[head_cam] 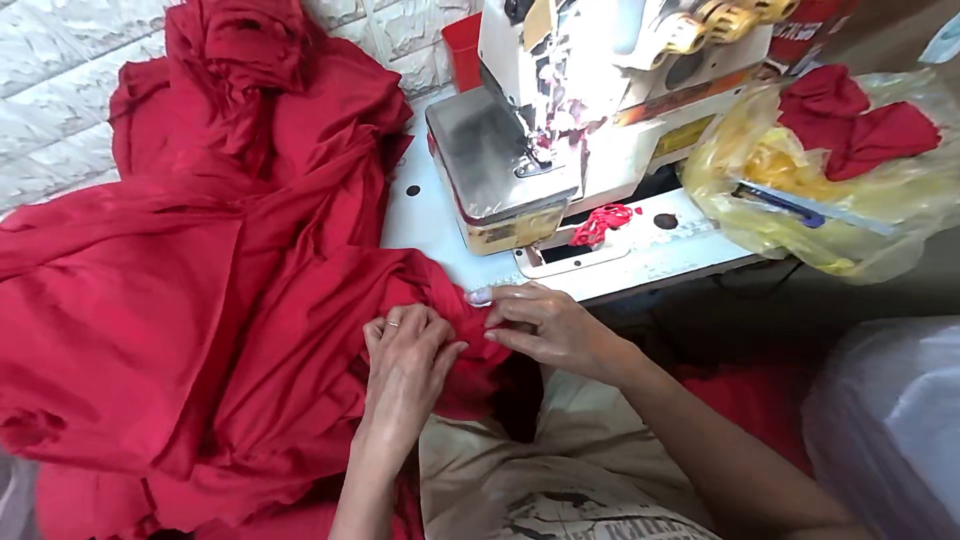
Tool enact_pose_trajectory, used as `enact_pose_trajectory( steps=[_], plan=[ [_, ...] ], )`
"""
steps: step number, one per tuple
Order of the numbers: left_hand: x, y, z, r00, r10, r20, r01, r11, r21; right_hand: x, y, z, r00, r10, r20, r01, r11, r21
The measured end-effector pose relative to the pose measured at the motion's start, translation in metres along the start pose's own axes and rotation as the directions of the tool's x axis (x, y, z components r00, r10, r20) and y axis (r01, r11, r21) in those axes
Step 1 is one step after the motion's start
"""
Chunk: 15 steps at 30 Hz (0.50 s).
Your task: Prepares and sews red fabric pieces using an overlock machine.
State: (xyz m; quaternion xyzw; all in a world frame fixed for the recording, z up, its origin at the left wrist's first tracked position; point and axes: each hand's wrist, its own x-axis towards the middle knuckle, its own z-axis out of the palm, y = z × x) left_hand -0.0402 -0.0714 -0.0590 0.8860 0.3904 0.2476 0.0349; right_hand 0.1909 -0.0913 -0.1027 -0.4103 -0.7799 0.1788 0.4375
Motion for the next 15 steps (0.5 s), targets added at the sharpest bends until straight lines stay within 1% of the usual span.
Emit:
enact_pose_trajectory(
  steps=[3,6,8,10,12,15],
  plan=[
    [-0.005,-0.002,0.002,0.999,0.036,-0.023,-0.037,0.999,-0.032,-0.005,0.004,0.0,0.999,-0.038,0.004,0.038,0.999,-0.037],
    [-0.011,-0.004,0.005,0.992,0.092,-0.081,-0.097,0.993,-0.068,-0.005,0.006,0.001,0.991,-0.131,-0.032,0.129,0.99,-0.047],
    [-0.013,-0.004,0.004,0.983,0.142,-0.113,-0.154,0.982,-0.108,-0.003,0.007,0.001,0.981,-0.19,-0.044,0.188,0.982,-0.033],
    [-0.016,-0.004,0.003,0.975,0.18,-0.131,-0.198,0.97,-0.143,0.0,0.006,0.0,0.975,-0.222,-0.025,0.222,0.975,-0.001],
    [-0.018,-0.005,0.003,0.974,0.187,-0.13,-0.207,0.965,-0.16,0.002,0.006,-0.001,0.978,-0.21,0.02,0.21,0.978,0.012],
    [-0.02,-0.009,0.005,0.985,0.144,-0.098,-0.157,0.978,-0.136,0.003,0.006,0.0,0.979,-0.197,0.043,0.197,0.98,0.019]
  ],
)
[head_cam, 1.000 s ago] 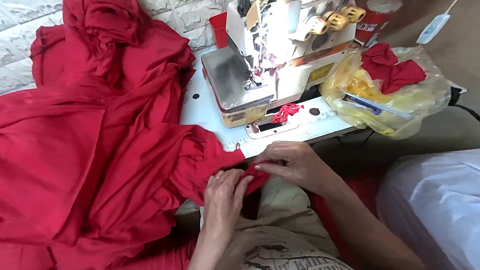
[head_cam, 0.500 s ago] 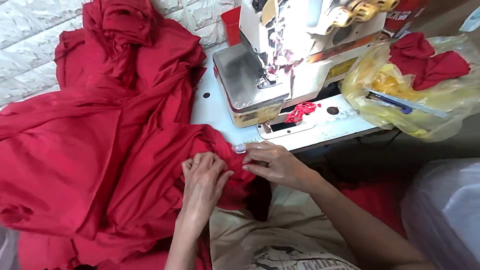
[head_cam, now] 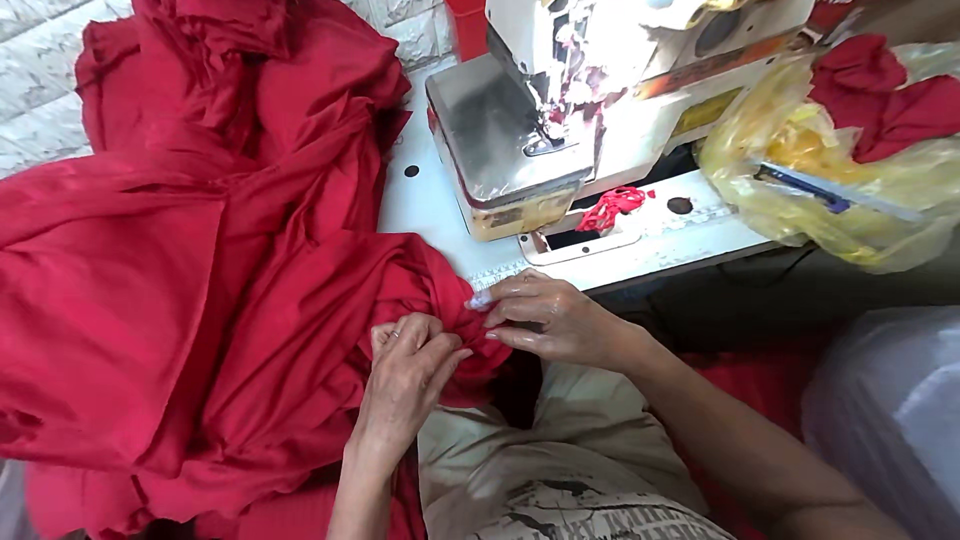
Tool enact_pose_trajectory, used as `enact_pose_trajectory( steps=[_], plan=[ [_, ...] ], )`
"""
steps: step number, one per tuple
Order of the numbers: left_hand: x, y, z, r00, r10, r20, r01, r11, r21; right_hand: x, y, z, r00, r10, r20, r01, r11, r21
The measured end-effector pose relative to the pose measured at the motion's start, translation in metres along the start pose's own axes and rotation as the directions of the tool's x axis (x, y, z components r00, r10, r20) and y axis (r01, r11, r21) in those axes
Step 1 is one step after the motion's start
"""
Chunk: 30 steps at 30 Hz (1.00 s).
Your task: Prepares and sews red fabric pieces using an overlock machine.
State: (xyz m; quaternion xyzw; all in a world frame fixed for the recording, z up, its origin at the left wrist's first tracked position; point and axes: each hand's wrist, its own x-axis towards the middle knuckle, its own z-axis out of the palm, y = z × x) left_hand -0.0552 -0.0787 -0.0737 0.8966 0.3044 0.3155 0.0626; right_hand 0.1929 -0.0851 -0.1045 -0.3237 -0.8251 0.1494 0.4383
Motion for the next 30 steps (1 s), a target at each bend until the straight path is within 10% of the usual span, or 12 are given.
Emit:
enact_pose_trajectory(
  steps=[12,20,24,30],
  plan=[
    [0.004,-0.001,0.002,0.992,-0.063,-0.106,0.061,0.998,-0.028,0.0,-0.008,0.0,0.984,0.113,-0.137,-0.114,0.993,0.001],
    [0.045,0.016,0.013,0.903,-0.099,-0.418,0.241,0.923,0.301,0.02,-0.021,0.005,0.856,0.25,-0.452,-0.358,0.918,-0.169],
    [0.081,0.03,0.009,0.916,-0.248,-0.315,0.287,0.954,0.084,0.03,-0.007,0.0,0.775,0.112,-0.622,-0.354,0.892,-0.28],
    [0.172,0.023,0.017,0.985,-0.099,-0.138,0.115,0.987,0.113,0.036,0.005,-0.019,0.605,0.315,-0.732,-0.344,0.932,0.117]
  ],
)
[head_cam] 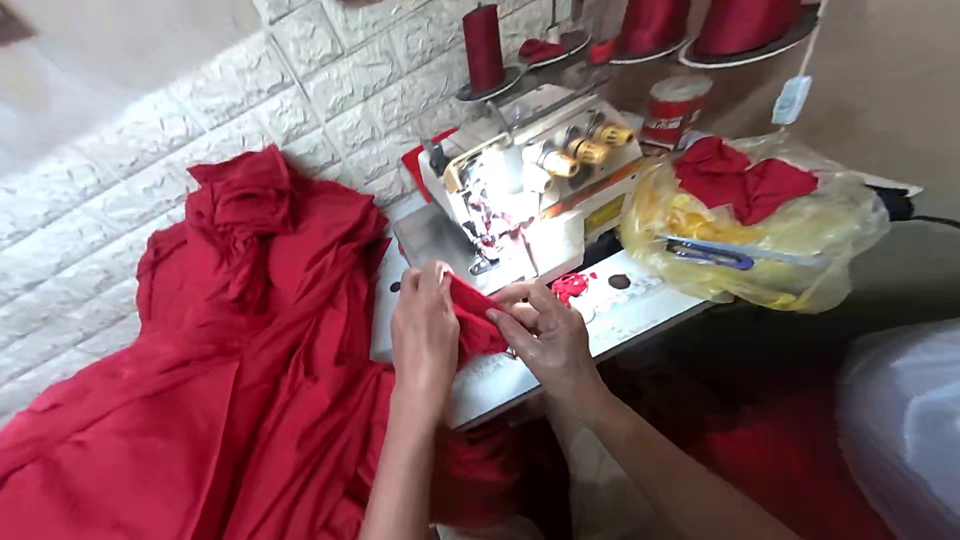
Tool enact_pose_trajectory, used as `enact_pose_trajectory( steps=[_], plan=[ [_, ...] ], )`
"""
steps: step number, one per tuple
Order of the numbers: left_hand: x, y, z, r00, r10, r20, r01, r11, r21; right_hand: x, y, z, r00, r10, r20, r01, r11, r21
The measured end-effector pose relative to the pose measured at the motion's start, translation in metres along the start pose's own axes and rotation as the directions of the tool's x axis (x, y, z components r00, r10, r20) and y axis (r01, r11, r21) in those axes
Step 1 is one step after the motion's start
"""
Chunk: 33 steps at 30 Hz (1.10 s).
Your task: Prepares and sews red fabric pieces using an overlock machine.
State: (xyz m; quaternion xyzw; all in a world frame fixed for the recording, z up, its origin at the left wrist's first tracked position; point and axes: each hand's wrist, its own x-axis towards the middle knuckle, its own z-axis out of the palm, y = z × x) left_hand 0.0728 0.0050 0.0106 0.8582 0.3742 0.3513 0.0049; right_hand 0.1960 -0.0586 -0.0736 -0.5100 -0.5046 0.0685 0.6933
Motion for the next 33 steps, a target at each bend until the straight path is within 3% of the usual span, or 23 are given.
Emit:
enact_pose_trajectory(
  steps=[2,6,10,17,21,25,29,33],
  plan=[
    [0.032,-0.006,0.004,0.984,-0.002,0.178,0.013,0.998,-0.057,0.006,0.0,-0.003,0.999,0.051,-0.007,-0.05,0.991,0.128],
    [0.069,-0.008,0.009,0.9,-0.161,0.406,0.241,0.958,-0.154,0.021,-0.014,-0.014,0.964,0.251,0.092,-0.267,0.921,0.284],
    [0.074,-0.011,0.022,0.917,-0.202,0.343,0.292,0.927,-0.235,0.036,-0.019,-0.02,0.925,0.367,0.095,-0.379,0.896,0.231],
    [0.079,-0.015,0.04,0.946,-0.244,0.212,0.285,0.938,-0.196,0.05,-0.008,-0.013,0.928,0.371,-0.013,-0.372,0.928,-0.011],
    [0.083,-0.023,0.045,0.947,-0.224,0.231,0.285,0.917,-0.278,0.043,0.0,-0.011,0.952,0.297,-0.073,-0.305,0.939,-0.157],
    [0.084,-0.042,0.033,0.946,-0.159,0.281,0.271,0.865,-0.422,0.037,0.004,-0.01,0.958,0.273,-0.089,-0.285,0.941,-0.181],
    [0.068,-0.028,0.007,0.946,-0.317,0.069,0.324,0.909,-0.262,0.039,0.006,-0.01,0.957,0.28,-0.082,-0.29,0.944,-0.16],
    [0.049,-0.013,0.0,0.941,-0.29,0.178,0.319,0.932,-0.172,0.04,0.01,-0.009,0.954,0.294,-0.066,-0.301,0.939,-0.167]
  ],
)
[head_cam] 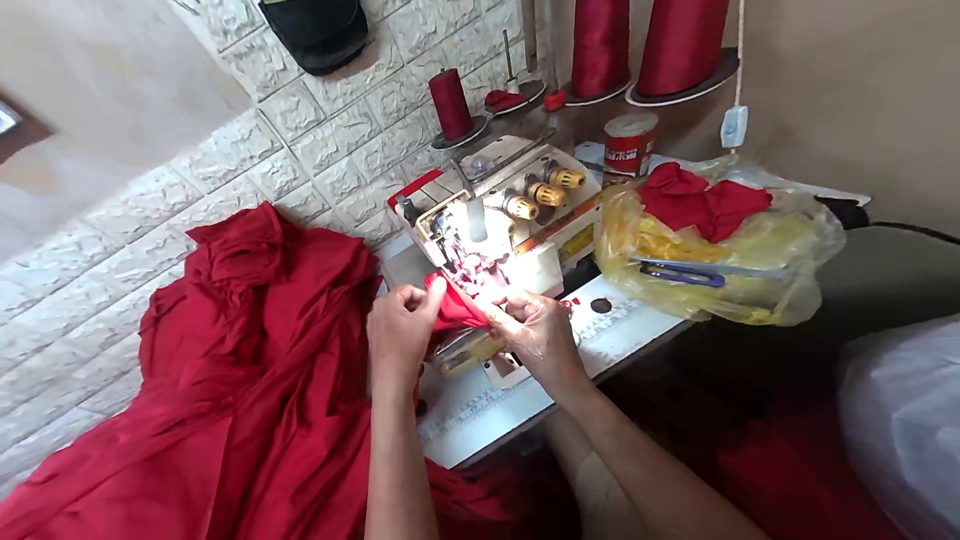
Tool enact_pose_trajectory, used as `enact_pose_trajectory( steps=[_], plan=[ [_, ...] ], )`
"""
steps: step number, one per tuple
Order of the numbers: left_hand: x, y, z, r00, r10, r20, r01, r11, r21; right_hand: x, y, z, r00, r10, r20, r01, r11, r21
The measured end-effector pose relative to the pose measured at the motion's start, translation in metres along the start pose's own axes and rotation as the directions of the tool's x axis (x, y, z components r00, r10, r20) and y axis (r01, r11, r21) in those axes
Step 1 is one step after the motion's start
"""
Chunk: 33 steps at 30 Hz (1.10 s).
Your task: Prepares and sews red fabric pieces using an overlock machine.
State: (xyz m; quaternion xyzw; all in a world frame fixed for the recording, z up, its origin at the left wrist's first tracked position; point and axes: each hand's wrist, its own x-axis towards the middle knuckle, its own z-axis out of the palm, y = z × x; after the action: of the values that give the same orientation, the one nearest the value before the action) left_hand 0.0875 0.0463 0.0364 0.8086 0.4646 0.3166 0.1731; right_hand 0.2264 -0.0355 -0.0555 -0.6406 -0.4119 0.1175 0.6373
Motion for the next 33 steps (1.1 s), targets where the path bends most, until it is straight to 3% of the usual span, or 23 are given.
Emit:
enact_pose_trajectory(
  steps=[3,6,9,11,13,16,22,27,30,33],
  plan=[
    [-0.005,-0.002,0.009,0.994,0.068,-0.089,-0.077,0.992,-0.099,0.0,-0.002,-0.001,1.0,-0.029,-0.004,0.029,0.998,-0.053],
    [-0.008,0.001,0.015,0.975,0.069,-0.211,-0.147,0.913,-0.38,-0.001,-0.007,-0.002,0.978,-0.187,-0.097,0.17,0.973,-0.157],
    [-0.01,0.012,0.02,0.991,-0.058,-0.12,-0.049,0.678,-0.733,0.007,-0.007,-0.002,0.921,-0.366,-0.135,0.345,0.926,-0.152],
    [-0.009,0.023,0.019,0.981,-0.194,-0.026,0.071,0.476,-0.877,0.014,-0.012,-0.005,0.937,-0.345,-0.059,0.339,0.936,-0.098],
    [-0.006,0.029,0.019,0.962,-0.271,0.039,0.142,0.373,-0.917,0.019,-0.019,-0.009,0.953,-0.299,0.051,0.303,0.951,-0.07],
    [-0.004,0.031,0.023,0.957,-0.289,0.016,0.136,0.399,-0.907,0.024,-0.025,-0.007,0.95,-0.292,0.112,0.299,0.953,-0.053],
    [-0.001,0.029,0.029,0.948,-0.296,-0.12,0.038,0.476,-0.879,0.029,-0.019,-0.002,0.934,-0.351,0.069,0.347,0.935,0.068],
    [-0.004,0.029,0.029,0.963,-0.235,-0.133,0.006,0.513,-0.858,0.028,-0.019,-0.007,0.924,-0.31,0.223,0.273,0.945,0.181],
    [-0.008,0.025,0.021,0.992,-0.099,-0.072,0.011,0.658,-0.753,0.027,-0.029,-0.012,0.89,-0.306,0.337,0.199,0.927,0.317],
    [-0.007,0.015,0.0,0.99,0.057,-0.129,-0.108,0.896,-0.43,0.021,-0.033,-0.015,0.893,-0.309,0.326,0.108,0.852,0.512]
  ],
)
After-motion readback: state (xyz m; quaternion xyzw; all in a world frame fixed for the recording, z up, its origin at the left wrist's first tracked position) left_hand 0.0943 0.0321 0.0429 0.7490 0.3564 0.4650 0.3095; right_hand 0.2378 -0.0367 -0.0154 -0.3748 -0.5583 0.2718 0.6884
